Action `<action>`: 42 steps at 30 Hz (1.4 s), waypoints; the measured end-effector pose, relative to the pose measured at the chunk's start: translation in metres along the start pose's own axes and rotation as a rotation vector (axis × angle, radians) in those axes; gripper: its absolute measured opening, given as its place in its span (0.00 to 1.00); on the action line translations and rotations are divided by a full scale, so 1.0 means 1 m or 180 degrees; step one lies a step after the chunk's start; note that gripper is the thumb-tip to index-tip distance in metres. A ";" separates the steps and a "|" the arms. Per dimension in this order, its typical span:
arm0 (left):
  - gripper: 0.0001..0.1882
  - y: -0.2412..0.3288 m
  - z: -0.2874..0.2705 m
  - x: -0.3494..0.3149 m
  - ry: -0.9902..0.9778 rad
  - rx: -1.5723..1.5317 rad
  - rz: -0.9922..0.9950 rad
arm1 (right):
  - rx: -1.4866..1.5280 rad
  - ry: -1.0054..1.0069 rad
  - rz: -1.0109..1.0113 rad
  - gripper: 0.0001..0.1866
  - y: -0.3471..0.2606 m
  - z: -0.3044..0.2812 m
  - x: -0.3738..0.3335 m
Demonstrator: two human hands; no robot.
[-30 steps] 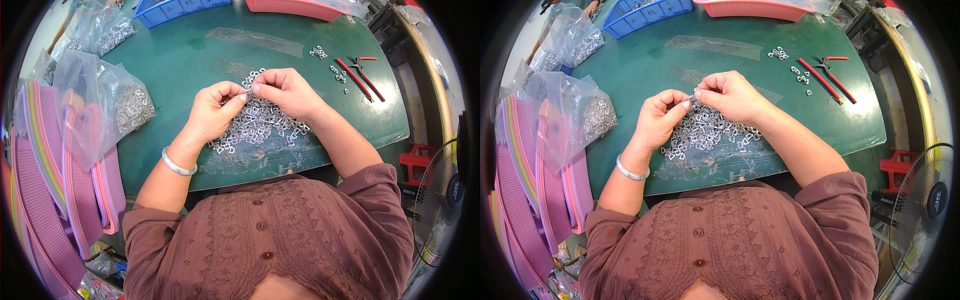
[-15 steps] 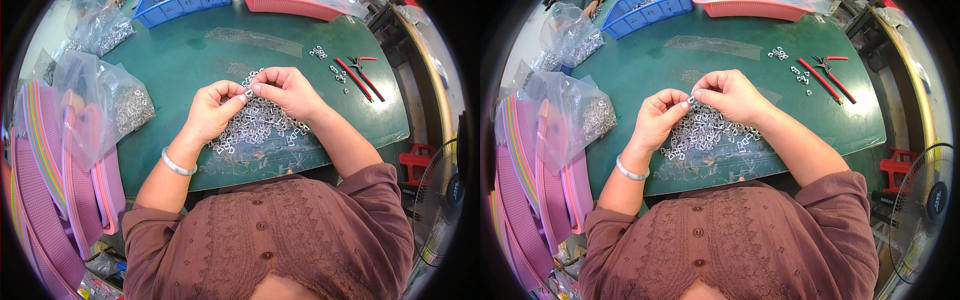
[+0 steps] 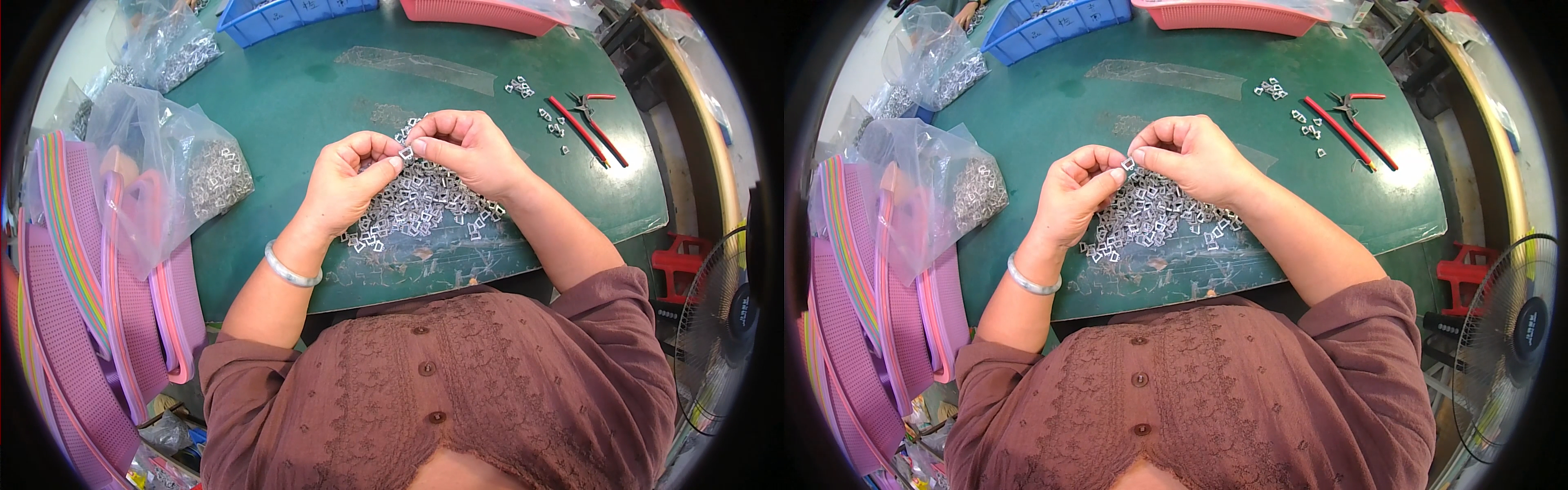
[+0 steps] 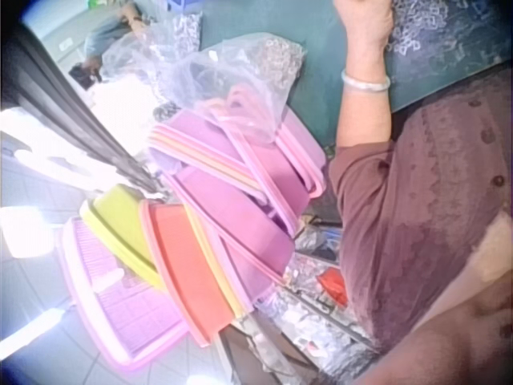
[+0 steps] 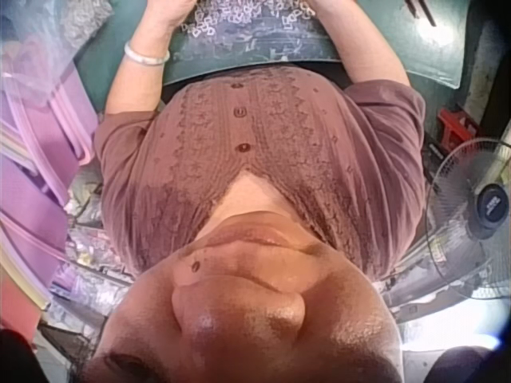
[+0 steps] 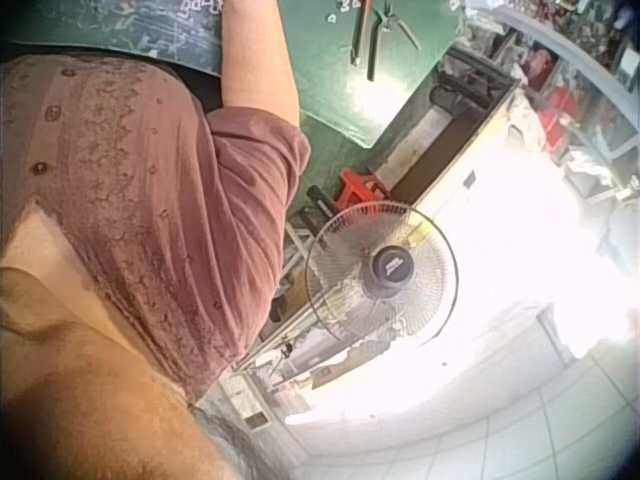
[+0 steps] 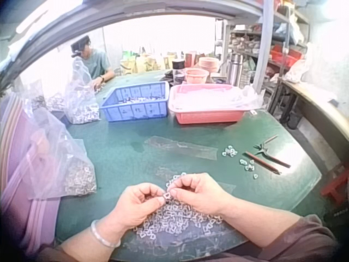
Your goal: The person assembles hardware components by picking up small buckle pieces from a pile and joining them together by hand.
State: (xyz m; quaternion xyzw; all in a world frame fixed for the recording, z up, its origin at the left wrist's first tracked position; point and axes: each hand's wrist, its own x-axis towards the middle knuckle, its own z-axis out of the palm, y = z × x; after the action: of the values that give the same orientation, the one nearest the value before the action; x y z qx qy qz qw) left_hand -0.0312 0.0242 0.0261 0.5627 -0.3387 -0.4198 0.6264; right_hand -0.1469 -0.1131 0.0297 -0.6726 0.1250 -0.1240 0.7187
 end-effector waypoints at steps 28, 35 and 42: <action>0.06 -0.002 -0.017 0.009 0.0338 -0.1446 -0.0441 | -0.3242 -0.0511 -0.1754 0.06 0.010 0.003 0.000; 0.05 -0.004 -0.016 0.009 0.0199 -0.1204 -0.0492 | -0.3211 -0.0548 -0.1914 0.05 0.010 0.003 -0.001; 0.04 -0.003 -0.014 0.008 0.0247 -0.0764 -0.0522 | -0.2869 -0.0630 -0.1559 0.04 0.008 0.001 0.001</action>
State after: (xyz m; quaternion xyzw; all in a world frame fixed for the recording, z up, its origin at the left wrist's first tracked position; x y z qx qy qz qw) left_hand -0.0160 0.0232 0.0205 0.5253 -0.2146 -0.4850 0.6654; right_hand -0.1450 -0.1119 0.0219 -0.9333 -0.0636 -0.1582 0.3162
